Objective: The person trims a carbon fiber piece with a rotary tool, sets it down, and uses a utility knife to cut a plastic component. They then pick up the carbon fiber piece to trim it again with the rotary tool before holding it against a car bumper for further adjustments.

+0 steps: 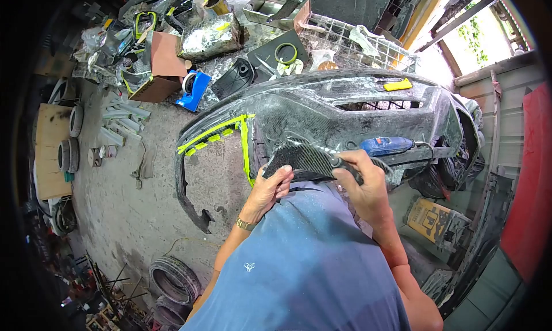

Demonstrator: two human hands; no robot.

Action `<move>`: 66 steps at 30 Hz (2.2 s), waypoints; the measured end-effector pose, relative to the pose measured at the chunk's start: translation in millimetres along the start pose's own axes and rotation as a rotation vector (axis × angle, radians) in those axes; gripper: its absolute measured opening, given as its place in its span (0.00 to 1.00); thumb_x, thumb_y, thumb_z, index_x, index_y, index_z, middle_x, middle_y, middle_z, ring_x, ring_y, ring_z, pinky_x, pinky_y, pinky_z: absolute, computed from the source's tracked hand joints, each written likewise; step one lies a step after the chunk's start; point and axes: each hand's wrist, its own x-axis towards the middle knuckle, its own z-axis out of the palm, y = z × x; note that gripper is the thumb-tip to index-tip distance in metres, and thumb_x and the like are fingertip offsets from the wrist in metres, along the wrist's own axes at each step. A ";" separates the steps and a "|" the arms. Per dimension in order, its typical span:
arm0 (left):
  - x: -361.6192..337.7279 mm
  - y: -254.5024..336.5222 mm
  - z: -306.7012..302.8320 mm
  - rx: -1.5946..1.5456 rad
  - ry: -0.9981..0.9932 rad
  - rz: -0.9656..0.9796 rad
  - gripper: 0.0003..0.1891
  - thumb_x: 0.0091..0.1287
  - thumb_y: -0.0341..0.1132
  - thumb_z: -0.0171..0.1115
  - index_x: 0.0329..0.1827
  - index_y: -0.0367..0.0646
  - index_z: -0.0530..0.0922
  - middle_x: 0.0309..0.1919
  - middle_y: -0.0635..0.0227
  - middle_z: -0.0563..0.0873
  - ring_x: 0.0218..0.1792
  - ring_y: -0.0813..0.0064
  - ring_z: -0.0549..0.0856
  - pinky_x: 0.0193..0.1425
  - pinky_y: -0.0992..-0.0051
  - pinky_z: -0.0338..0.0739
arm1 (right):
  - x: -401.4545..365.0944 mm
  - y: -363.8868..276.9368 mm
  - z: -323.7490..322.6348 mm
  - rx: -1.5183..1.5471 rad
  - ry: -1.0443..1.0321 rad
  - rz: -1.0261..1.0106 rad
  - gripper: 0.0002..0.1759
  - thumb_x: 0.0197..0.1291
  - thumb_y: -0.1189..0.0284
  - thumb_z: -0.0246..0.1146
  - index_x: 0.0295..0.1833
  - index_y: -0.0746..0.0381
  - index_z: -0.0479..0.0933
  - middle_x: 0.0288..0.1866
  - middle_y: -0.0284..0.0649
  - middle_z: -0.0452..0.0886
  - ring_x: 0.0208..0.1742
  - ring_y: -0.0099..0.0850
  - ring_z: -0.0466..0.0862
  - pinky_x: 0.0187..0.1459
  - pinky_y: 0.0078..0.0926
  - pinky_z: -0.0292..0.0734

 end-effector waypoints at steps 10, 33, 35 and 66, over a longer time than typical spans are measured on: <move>-4.9 1.4 -1.0 -0.026 -0.089 -0.010 0.09 0.69 0.34 0.63 0.36 0.44 0.72 0.24 0.75 0.73 0.18 0.90 0.66 0.18 0.86 0.60 | -36.9 -29.5 -84.6 0.268 0.089 -0.041 0.34 0.66 0.45 0.59 0.54 0.69 0.73 0.24 0.31 0.72 0.18 0.12 0.63 0.20 0.11 0.53; -4.5 -12.9 -6.4 0.925 0.005 0.525 0.18 0.72 0.31 0.57 0.62 0.35 0.70 0.46 0.58 0.82 0.44 0.66 0.82 0.52 0.71 0.75 | -15.6 -0.6 -7.6 -0.313 -0.100 0.049 0.14 0.63 0.69 0.65 0.50 0.64 0.77 0.39 0.46 0.83 0.37 0.39 0.84 0.39 0.30 0.77; -7.0 -6.4 -2.0 0.958 -0.003 0.529 0.17 0.72 0.30 0.56 0.62 0.36 0.71 0.52 0.53 0.81 0.53 0.62 0.82 0.58 0.69 0.73 | -14.0 8.2 12.3 -0.343 -0.161 -0.077 0.14 0.62 0.67 0.65 0.50 0.63 0.78 0.42 0.48 0.84 0.40 0.47 0.84 0.40 0.36 0.78; -25.2 5.1 12.0 0.223 -0.077 -0.054 0.12 0.71 0.38 0.61 0.32 0.44 0.71 0.21 0.77 0.71 0.19 0.87 0.67 0.21 0.81 0.65 | -9.9 33.8 -73.7 0.359 -0.369 0.420 0.24 0.61 0.71 0.63 0.60 0.74 0.72 0.21 0.21 0.71 0.21 0.08 0.64 0.24 0.10 0.56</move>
